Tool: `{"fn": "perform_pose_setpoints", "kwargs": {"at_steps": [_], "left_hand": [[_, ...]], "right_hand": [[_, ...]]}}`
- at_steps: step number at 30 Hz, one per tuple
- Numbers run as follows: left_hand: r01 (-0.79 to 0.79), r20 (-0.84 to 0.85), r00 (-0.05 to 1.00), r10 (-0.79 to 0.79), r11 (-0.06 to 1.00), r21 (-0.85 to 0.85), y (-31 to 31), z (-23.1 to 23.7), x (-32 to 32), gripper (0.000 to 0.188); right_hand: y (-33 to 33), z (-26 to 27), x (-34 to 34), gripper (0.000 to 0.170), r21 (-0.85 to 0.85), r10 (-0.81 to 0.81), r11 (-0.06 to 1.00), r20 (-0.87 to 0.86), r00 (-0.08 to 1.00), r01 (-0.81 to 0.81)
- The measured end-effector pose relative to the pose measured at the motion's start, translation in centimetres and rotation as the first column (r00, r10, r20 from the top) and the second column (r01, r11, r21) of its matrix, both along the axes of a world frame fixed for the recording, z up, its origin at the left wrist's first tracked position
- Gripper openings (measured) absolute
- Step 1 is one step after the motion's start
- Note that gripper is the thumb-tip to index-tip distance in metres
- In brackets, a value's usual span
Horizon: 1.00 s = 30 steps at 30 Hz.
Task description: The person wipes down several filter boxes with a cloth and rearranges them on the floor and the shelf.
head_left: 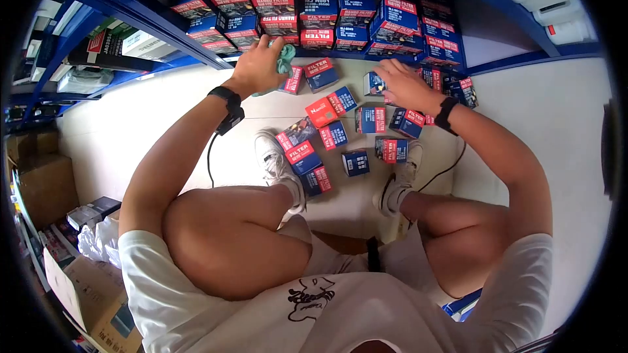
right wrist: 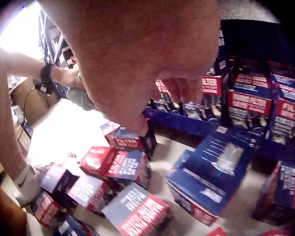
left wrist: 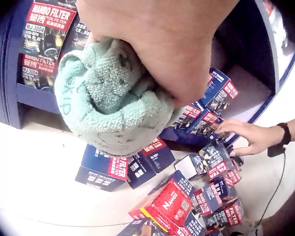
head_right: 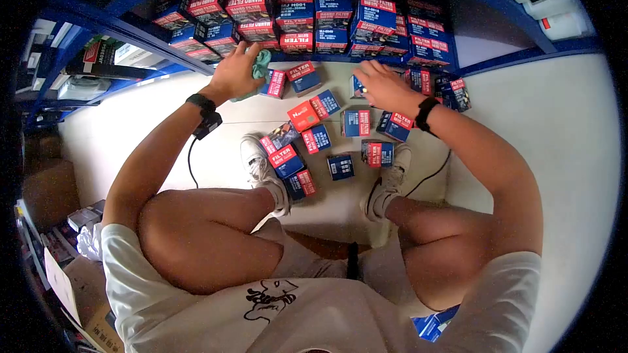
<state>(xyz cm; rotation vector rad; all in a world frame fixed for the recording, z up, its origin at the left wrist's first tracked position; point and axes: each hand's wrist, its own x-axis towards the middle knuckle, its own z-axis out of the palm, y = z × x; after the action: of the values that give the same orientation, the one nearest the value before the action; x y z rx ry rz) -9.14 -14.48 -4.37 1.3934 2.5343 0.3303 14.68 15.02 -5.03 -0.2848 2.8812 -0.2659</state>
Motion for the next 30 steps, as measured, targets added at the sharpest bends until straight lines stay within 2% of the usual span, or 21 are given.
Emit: {"fn": "perform_pose_setpoints", "kwargs": {"at_steps": [2,3,5,8,10,12,14,16,17,18,20,21,22,24,26,28,30], "left_hand": [[-0.021,0.003,1.000,0.021,0.998,-0.063,-0.3,0.1,-0.1,0.073],[-0.021,0.003,1.000,0.021,0.998,-0.064,-0.3,0.2,-0.2,0.073],[-0.007,0.031,0.999,0.012,0.985,-0.175,-0.3,0.5,-0.4,0.077],[-0.014,0.042,0.999,0.023,0.978,-0.208,-0.9,-0.4,-0.5,0.077],[-0.019,0.046,0.998,0.031,0.971,-0.239,-1.3,-0.5,-0.7,0.077],[-0.037,0.066,0.996,0.057,0.960,-0.277,-1.7,-0.5,-0.8,0.076],[-0.055,0.071,0.994,0.078,0.958,-0.281,-1.9,-0.5,-0.8,0.077],[-0.078,0.073,0.992,0.103,0.955,-0.288,-2.2,-0.8,-1.0,0.077],[-0.079,0.056,0.994,0.099,0.956,-0.284,-2.3,-1.2,-1.1,0.079],[-0.079,0.037,0.995,0.093,0.958,-0.275,-2.2,-1.3,-1.3,0.081],[-0.088,0.037,0.994,0.101,0.961,-0.263,-2.2,-1.6,-1.2,0.083],[-0.089,0.057,0.993,0.107,0.960,-0.266,-2.3,-1.7,-1.1,0.083],[-0.093,0.073,0.991,0.117,0.958,-0.271,-2.5,-1.7,-1.1,0.083],[-0.091,0.084,0.989,0.120,0.952,-0.291,-2.7,-1.8,-1.2,0.081],[-0.081,0.080,0.991,0.108,0.954,-0.288,-2.6,-2.0,-1.2,0.078],[-0.082,0.074,0.991,0.108,0.953,-0.291,-2.4,-1.8,-1.1,0.074],[-0.087,0.061,0.992,0.109,0.952,-0.293,-2.3,-1.6,-0.9,0.073]], "right_hand": [[-2.4,-0.2,-1.8,0.046,-0.080,-0.020,0.997,-0.017,1.000,0.018],[-3.6,-0.2,-2.6,0.046,-0.081,-0.019,0.997,-0.017,1.000,0.018],[-5.8,-0.1,-4.2,0.034,-0.128,0.010,0.992,-0.038,0.999,-0.015],[-8.0,-2.7,-6.5,0.027,-0.119,0.042,0.992,-0.053,0.998,-0.048],[-9.2,-4.5,-7.8,0.028,-0.141,0.056,0.987,-0.106,0.993,-0.071],[-10.7,-6.1,-9.0,0.029,-0.210,-0.032,0.978,-0.172,0.985,-0.004],[-11.8,-7.4,-10.0,0.031,-0.214,-0.018,0.977,-0.185,0.983,-0.022],[-12.9,-7.9,-11.1,0.033,-0.118,-0.040,0.993,-0.152,0.988,0.022],[-13.4,-8.1,-11.2,0.041,-0.116,-0.042,0.993,-0.144,0.989,0.025],[-13.8,-8.5,-11.5,0.041,-0.117,-0.038,0.993,-0.148,0.988,0.020],[-14.6,-9.4,-11.5,0.055,-0.039,-0.039,0.999,-0.274,0.961,0.030],[-14.9,-9.6,-11.7,0.068,0.014,-0.017,1.000,-0.332,0.943,0.023],[-14.9,-9.8,-12.1,0.068,0.011,-0.010,1.000,-0.335,0.942,0.015],[-15.1,-10.5,-12.7,0.072,-0.082,-0.083,0.994,-0.213,0.973,0.067],[-15.8,-11.6,-12.9,0.075,-0.035,-0.089,0.996,-0.205,0.975,0.084],[-15.8,-12.5,-13.1,0.073,0.010,-0.082,0.996,-0.353,0.932,0.091],[-15.6,-12.8,-13.6,0.071,-0.039,-0.110,0.994,-0.337,0.935,0.103]]}}
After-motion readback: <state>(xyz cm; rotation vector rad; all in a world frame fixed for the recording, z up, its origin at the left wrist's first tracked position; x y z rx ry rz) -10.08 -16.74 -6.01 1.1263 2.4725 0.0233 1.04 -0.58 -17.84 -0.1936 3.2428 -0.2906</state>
